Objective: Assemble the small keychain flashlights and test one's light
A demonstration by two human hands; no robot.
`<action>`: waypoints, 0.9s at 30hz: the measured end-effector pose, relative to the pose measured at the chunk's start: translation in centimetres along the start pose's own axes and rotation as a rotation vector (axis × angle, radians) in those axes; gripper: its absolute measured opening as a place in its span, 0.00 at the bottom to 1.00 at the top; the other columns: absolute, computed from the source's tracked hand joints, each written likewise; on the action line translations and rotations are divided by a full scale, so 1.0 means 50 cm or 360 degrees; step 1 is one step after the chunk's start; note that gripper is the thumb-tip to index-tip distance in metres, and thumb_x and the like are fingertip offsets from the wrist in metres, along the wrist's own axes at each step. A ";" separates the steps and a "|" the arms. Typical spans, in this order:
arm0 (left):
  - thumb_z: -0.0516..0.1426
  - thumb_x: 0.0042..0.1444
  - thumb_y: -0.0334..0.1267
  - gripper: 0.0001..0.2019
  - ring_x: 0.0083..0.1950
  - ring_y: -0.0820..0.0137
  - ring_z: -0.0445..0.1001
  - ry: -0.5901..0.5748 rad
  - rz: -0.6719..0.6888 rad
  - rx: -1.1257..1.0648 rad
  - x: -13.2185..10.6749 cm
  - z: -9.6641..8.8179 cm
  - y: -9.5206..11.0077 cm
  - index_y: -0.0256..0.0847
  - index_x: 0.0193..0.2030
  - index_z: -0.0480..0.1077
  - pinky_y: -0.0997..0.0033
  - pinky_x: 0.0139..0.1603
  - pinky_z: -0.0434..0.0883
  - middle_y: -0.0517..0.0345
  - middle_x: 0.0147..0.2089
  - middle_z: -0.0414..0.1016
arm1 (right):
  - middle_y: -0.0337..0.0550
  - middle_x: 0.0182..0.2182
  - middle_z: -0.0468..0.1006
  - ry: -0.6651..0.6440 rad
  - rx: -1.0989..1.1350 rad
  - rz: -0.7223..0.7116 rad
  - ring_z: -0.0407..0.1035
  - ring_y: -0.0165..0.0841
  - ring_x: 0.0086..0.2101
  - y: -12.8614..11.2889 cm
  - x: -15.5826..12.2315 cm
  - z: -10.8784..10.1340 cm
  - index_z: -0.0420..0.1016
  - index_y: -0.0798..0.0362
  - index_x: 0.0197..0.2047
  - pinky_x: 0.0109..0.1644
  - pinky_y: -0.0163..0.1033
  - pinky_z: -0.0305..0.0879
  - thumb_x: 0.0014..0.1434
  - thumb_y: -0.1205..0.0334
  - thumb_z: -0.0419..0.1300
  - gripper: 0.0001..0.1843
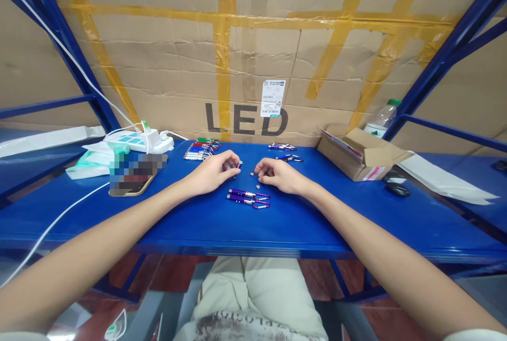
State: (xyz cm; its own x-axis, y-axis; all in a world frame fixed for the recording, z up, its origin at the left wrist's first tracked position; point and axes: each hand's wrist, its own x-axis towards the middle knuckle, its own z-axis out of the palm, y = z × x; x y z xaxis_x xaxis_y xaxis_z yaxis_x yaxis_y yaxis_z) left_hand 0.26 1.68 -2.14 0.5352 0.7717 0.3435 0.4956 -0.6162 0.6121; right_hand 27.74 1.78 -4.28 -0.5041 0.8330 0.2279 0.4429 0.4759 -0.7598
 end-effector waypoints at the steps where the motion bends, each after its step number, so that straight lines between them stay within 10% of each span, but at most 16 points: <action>1: 0.61 0.66 0.49 0.13 0.43 0.64 0.79 -0.0005 -0.0001 0.0001 0.000 0.000 0.001 0.43 0.49 0.73 0.63 0.46 0.74 0.56 0.45 0.82 | 0.43 0.37 0.84 -0.0020 0.0089 0.0026 0.79 0.34 0.37 0.002 0.001 0.000 0.78 0.53 0.45 0.46 0.39 0.74 0.60 0.69 0.66 0.09; 18: 0.61 0.67 0.48 0.12 0.44 0.63 0.79 -0.0016 0.0017 -0.0006 0.000 -0.002 0.003 0.43 0.49 0.73 0.63 0.46 0.74 0.55 0.46 0.82 | 0.43 0.36 0.85 -0.0145 0.0158 0.0026 0.78 0.34 0.37 -0.006 -0.005 -0.009 0.76 0.53 0.42 0.45 0.40 0.75 0.59 0.62 0.69 0.09; 27: 0.61 0.67 0.49 0.13 0.44 0.63 0.79 -0.0017 0.0021 -0.0006 0.000 -0.001 0.001 0.43 0.49 0.73 0.63 0.47 0.74 0.55 0.47 0.82 | 0.43 0.40 0.85 -0.0052 -0.0467 -0.0208 0.78 0.35 0.38 -0.030 -0.018 -0.008 0.76 0.51 0.46 0.46 0.39 0.71 0.67 0.66 0.62 0.05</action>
State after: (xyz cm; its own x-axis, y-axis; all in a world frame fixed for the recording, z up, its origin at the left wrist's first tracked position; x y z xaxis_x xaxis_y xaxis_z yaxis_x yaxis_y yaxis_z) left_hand 0.25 1.67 -2.06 0.5490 0.7617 0.3440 0.4858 -0.6258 0.6102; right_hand 27.82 0.44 -3.11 -0.5924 0.7521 0.2888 0.5652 0.6435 -0.5162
